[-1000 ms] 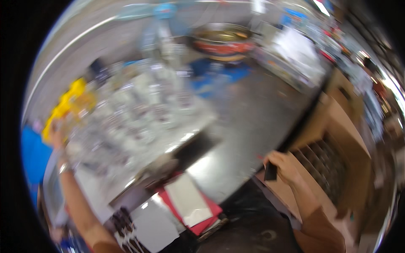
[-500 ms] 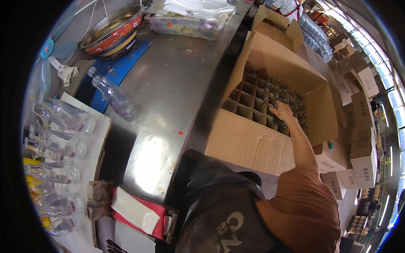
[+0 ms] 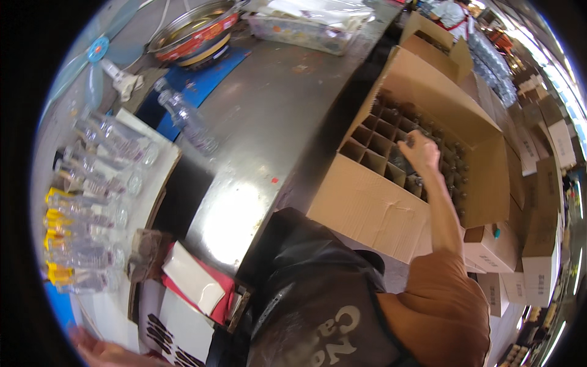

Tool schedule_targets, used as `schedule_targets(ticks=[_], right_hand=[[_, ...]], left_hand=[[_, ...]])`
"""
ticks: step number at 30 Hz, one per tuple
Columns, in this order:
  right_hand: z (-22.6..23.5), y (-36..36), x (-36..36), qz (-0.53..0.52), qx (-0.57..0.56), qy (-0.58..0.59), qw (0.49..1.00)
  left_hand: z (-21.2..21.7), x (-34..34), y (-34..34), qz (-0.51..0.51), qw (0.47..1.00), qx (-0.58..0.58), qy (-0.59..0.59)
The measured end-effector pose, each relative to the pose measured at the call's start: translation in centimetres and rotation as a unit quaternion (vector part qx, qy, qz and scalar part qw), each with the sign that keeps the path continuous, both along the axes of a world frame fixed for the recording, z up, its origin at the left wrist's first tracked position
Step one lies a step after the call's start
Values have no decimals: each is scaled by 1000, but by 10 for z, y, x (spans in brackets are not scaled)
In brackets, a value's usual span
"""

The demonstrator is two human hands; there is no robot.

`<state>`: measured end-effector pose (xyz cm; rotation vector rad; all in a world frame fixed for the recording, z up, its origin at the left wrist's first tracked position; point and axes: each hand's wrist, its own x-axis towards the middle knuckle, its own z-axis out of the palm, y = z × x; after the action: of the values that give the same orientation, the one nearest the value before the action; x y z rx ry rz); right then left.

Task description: The person repeatedly picks clear plastic bottles from a table, applies a rectangular label to each bottle using a small black card to smooth it, and places the labeled bottles into a cardboard box. The person also briefly handles a group of unlabeled bottles on the floor before returning to the labeling station.

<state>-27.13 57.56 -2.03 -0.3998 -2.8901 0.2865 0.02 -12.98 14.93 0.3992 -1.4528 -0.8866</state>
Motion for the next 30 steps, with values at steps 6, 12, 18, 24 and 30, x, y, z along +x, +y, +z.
schedule_targets(ticks=[6, 12, 18, 24, 30], right_hand=[[164, -138, 54, 385, -64, 152, 908], [177, -310, 38, 676, -329, 23, 659], [106, -467, 58, 589, -606, -258, 468], [24, -458, 119, 621, -465, -259, 575], [20, -445, 130, 637, -399, -164, 639]], left_hand=[[-76, -48, 182, -319, 912, -12, -259], [-69, -53, 201, -427, 820, -112, -363], [-111, -16, 154, -397, 847, 291, -201], [-163, -12, 132, -366, 838, 379, -144], [-160, -1, 142, -272, 870, 379, -160]])
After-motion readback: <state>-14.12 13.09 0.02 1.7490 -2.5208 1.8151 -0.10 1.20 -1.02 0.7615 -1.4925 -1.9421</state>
